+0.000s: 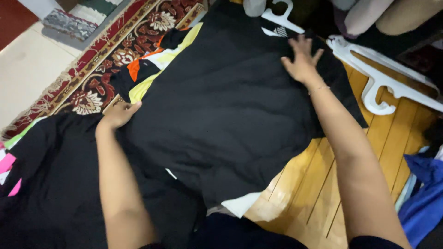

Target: Folding various garments and placing them on plastic hangers

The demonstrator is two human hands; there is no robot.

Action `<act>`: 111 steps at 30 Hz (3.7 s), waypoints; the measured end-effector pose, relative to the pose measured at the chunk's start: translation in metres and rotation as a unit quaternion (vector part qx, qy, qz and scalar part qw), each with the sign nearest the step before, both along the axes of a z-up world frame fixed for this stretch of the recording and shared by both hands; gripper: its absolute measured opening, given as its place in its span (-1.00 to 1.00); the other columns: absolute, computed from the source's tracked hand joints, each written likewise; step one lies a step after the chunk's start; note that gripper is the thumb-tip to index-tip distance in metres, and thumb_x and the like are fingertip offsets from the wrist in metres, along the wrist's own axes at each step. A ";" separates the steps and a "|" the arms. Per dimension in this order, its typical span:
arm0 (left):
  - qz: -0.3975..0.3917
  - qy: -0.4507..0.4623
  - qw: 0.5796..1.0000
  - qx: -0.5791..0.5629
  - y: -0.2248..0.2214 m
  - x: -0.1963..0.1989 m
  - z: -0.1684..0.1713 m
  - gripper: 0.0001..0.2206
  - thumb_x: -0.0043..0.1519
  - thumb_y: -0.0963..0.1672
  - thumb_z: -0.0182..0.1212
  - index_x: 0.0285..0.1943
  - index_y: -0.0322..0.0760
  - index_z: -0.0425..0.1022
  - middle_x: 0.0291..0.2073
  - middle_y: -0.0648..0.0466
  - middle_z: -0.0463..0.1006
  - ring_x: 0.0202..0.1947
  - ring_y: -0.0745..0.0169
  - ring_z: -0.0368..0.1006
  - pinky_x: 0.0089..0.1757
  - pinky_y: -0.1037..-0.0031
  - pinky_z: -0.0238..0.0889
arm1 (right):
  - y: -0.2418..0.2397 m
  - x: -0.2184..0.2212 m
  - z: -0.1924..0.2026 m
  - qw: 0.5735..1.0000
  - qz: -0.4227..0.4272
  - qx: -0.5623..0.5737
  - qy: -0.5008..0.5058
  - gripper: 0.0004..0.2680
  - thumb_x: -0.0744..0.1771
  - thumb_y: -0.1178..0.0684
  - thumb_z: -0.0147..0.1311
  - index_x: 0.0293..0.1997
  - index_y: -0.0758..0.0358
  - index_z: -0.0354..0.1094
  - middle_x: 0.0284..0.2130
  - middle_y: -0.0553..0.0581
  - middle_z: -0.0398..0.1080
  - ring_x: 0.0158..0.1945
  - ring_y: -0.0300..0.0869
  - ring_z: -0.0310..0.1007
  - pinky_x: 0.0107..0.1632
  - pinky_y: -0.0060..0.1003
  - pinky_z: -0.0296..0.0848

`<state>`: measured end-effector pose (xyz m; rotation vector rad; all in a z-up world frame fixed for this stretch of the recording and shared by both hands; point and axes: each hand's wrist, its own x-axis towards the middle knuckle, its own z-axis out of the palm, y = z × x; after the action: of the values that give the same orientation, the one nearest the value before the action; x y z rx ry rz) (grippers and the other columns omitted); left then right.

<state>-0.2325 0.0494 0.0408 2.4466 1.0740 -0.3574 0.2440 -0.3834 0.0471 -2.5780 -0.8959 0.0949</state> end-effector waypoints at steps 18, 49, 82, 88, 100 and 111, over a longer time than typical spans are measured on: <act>0.282 -0.498 0.772 -0.277 0.025 -0.100 -0.143 -0.80 0.35 -0.04 0.42 -0.21 -0.14 0.53 -0.46 0.04 0.57 -0.51 0.32 0.59 -0.48 0.56 0.49 | -0.091 -0.295 0.056 0.847 0.463 -0.004 0.262 -0.65 0.18 -0.07 0.40 0.04 0.01 0.53 -0.34 0.15 0.52 -0.18 0.09 0.54 0.09 -0.04 0.34; -0.313 -0.468 0.820 0.100 -0.288 0.181 0.024 -0.72 0.28 -0.20 0.20 0.19 -0.29 0.56 0.03 -0.22 0.55 0.18 -0.26 0.41 0.17 0.09 0.21 | -0.124 -0.234 0.032 0.988 0.151 -0.015 -0.033 -0.52 0.41 -0.21 0.00 0.51 0.10 0.07 0.51 0.37 -0.13 0.54 0.33 -0.23 0.40 0.49 -0.32; -0.435 -0.102 0.890 0.089 -0.397 0.300 0.042 -0.40 0.37 0.19 -0.16 0.63 0.41 -0.14 0.62 -0.15 -0.26 0.58 -0.36 -0.45 0.34 -0.37 -0.61 | -0.298 0.024 -0.068 0.820 -0.299 0.459 0.168 -0.79 0.40 -0.20 0.18 -0.13 0.06 0.36 -0.38 0.02 0.27 -0.54 -0.15 0.37 -0.68 -0.30 0.26; -0.420 -0.202 0.884 -0.034 -0.377 0.328 0.007 -0.52 0.31 0.17 -0.23 0.38 0.37 0.39 0.56 -0.07 -0.06 0.57 -0.04 -0.27 0.33 -0.27 -0.61 | -0.145 -0.045 0.105 0.699 -0.274 0.605 0.266 -0.82 0.39 -0.12 0.09 -0.15 0.07 0.18 -0.44 0.01 0.24 -0.78 -0.29 0.23 -0.80 -0.52 -0.14; 0.024 -0.453 0.656 -0.603 -0.275 0.339 -0.022 -0.30 0.32 -0.24 0.32 0.58 -0.06 -0.03 0.50 -0.28 0.08 0.39 -0.49 0.18 0.11 -0.38 0.30 | -0.055 -0.168 0.048 0.892 0.131 0.389 0.189 -0.85 0.36 0.29 0.11 0.01 0.35 0.49 -0.23 0.29 0.48 -0.30 0.04 0.65 -0.45 -0.21 0.66; -0.016 -0.480 0.827 -0.291 -0.259 0.339 -0.046 -0.24 0.35 -0.37 -0.04 0.66 0.19 -0.12 0.59 -0.25 -0.13 0.56 -0.32 -0.20 0.42 -0.06 -0.18 | -0.103 -0.198 0.010 0.916 0.331 0.223 -0.055 -0.77 0.35 0.23 0.04 0.03 0.00 0.55 0.04 0.08 0.54 0.27 0.11 0.39 0.24 0.13 0.32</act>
<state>0.1067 -0.2094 -0.0048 1.6901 0.3749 0.4614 0.0457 -0.4861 0.0570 -1.7921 -1.5910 -0.0603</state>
